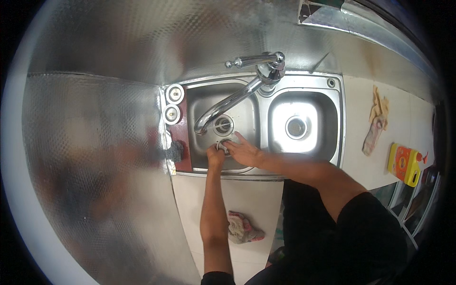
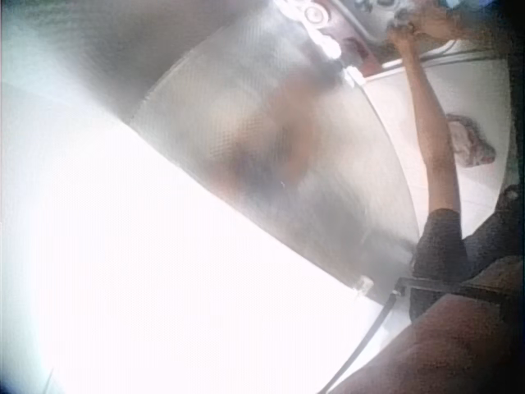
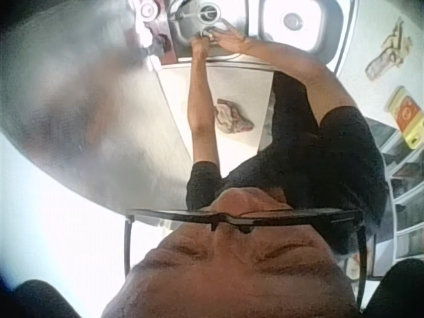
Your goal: The person cleans a stainless steel double-basin kitchen sink using a cloth and a sponge. They wipe the sink basins, the faucet, and the surrounding backsplash. The person removes the drain strainers, disposes of the collected debris into a trash bin, and then rinses and re-installs the strainers.
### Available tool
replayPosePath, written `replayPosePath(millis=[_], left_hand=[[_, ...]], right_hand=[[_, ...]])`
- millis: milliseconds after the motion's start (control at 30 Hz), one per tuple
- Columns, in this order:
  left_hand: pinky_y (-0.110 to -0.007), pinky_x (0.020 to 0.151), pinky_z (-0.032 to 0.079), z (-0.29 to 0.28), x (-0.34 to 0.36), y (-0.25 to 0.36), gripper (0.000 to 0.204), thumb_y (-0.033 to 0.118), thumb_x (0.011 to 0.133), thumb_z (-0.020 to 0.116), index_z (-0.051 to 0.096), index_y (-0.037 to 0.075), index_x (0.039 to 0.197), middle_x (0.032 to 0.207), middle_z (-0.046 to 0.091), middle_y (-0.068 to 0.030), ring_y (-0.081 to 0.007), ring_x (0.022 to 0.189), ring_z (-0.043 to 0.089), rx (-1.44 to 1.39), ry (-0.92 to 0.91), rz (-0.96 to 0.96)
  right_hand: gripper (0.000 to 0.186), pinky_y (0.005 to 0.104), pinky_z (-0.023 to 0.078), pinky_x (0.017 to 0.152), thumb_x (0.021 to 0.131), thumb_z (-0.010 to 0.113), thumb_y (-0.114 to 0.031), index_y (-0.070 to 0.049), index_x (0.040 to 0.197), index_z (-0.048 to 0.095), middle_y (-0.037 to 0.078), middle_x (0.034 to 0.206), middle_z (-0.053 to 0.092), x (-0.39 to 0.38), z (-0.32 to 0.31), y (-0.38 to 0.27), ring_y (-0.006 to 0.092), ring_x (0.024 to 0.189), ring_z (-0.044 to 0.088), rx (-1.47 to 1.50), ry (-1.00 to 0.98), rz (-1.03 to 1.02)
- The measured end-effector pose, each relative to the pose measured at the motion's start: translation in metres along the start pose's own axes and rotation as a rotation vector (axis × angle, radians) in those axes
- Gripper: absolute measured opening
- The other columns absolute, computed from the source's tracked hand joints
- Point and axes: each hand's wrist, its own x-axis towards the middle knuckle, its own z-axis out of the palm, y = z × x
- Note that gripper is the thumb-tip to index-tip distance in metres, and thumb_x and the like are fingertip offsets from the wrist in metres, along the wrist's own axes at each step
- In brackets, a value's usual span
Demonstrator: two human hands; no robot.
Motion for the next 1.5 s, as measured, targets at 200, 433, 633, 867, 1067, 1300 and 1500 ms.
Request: replayPosePath(millis=[200, 433, 633, 867, 1067, 1300, 1500], left_hand=[[-0.048, 0.078, 0.055, -0.008, -0.008, 0.071, 0.024, 0.011, 0.083, 0.064, 0.069, -0.008, 0.097, 0.092, 0.069, -0.0329, -0.0474, 0.09, 0.069, 0.549, 0.062, -0.072], [-0.044, 0.072, 0.053, 0.019, -0.012, 0.046, 0.021, 0.006, 0.082, 0.056, 0.068, -0.008, 0.091, 0.083, 0.071, -0.0236, -0.0353, 0.078, 0.071, -0.261, 0.227, -0.08], [-0.048, 0.071, 0.051, 0.019, -0.014, 0.062, 0.022, 0.012, 0.088, 0.061, 0.07, -0.007, 0.091, 0.084, 0.069, -0.0296, -0.0427, 0.079, 0.069, 0.254, 0.072, 0.019], [-0.035, 0.074, 0.055, -0.007, -0.023, 0.034, 0.03, -0.006, 0.082, 0.062, 0.067, -0.003, 0.112, 0.096, 0.071, -0.0084, -0.0199, 0.083, 0.068, -0.305, 0.127, -0.111], [-0.032, 0.083, 0.056, 0.012, -0.03, 0.073, 0.032, -0.005, 0.086, 0.06, 0.063, 0.0, 0.118, 0.106, 0.069, -0.0084, -0.0178, 0.096, 0.067, -0.617, -0.076, -0.346], [-0.039, 0.077, 0.066, 0.022, -0.036, 0.063, 0.025, 0.0, 0.094, 0.065, 0.058, -0.004, 0.118, 0.106, 0.068, -0.0137, -0.0267, 0.086, 0.071, -0.518, 0.037, -0.31], [-0.034, 0.073, 0.055, 0.026, -0.024, 0.041, 0.026, 0.007, 0.086, 0.075, 0.066, -0.006, 0.106, 0.095, 0.072, -0.0151, -0.0194, 0.081, 0.069, -0.142, 0.243, -0.128]], right_hand=[[0.029, 0.0474, 0.044, 0.106, 0.092, 0.053, -0.015, 0.001, 0.112, 0.068, 0.017, 0.131, 0.056, 0.001, 0.001, 0.0, 0.0317, 0.126, 0.057, -0.058, -0.19, 0.018], [0.023, 0.04, 0.055, 0.085, 0.09, 0.055, -0.014, -0.002, 0.107, 0.065, 0.014, 0.117, 0.062, 0.001, -0.01, -0.015, 0.0344, 0.108, 0.064, 0.429, 0.211, 0.24], [0.025, 0.0536, 0.031, 0.117, 0.09, 0.054, -0.01, -0.011, 0.109, 0.07, 0.007, 0.119, 0.064, -0.037, -0.038, 0.008, 0.02, 0.115, 0.061, -0.258, 0.006, -0.075], [0.034, 0.0459, 0.032, 0.119, 0.091, 0.053, -0.006, 0.0, 0.123, 0.064, 0.016, 0.144, 0.054, -0.083, -0.081, 0.015, 0.0311, 0.135, 0.049, 0.427, 0.319, 0.2], [0.073, 0.0516, 0.039, 0.113, 0.086, 0.058, -0.001, -0.008, 0.154, 0.034, 0.019, 0.156, 0.036, -0.183, -0.063, 0.157, 0.0388, 0.143, 0.037, -0.053, 0.012, 0.735], [0.043, 0.0494, 0.048, 0.102, 0.092, 0.057, -0.014, -0.01, 0.133, 0.049, 0.016, 0.139, 0.047, -0.18, -0.033, 0.175, 0.0314, 0.127, 0.05, -0.368, -0.106, 0.585], [0.05, 0.0514, 0.049, 0.101, 0.09, 0.06, -0.014, -0.007, 0.138, 0.046, 0.018, 0.138, 0.049, -0.188, -0.057, 0.177, 0.0351, 0.127, 0.053, -0.201, -0.128, 0.67]])
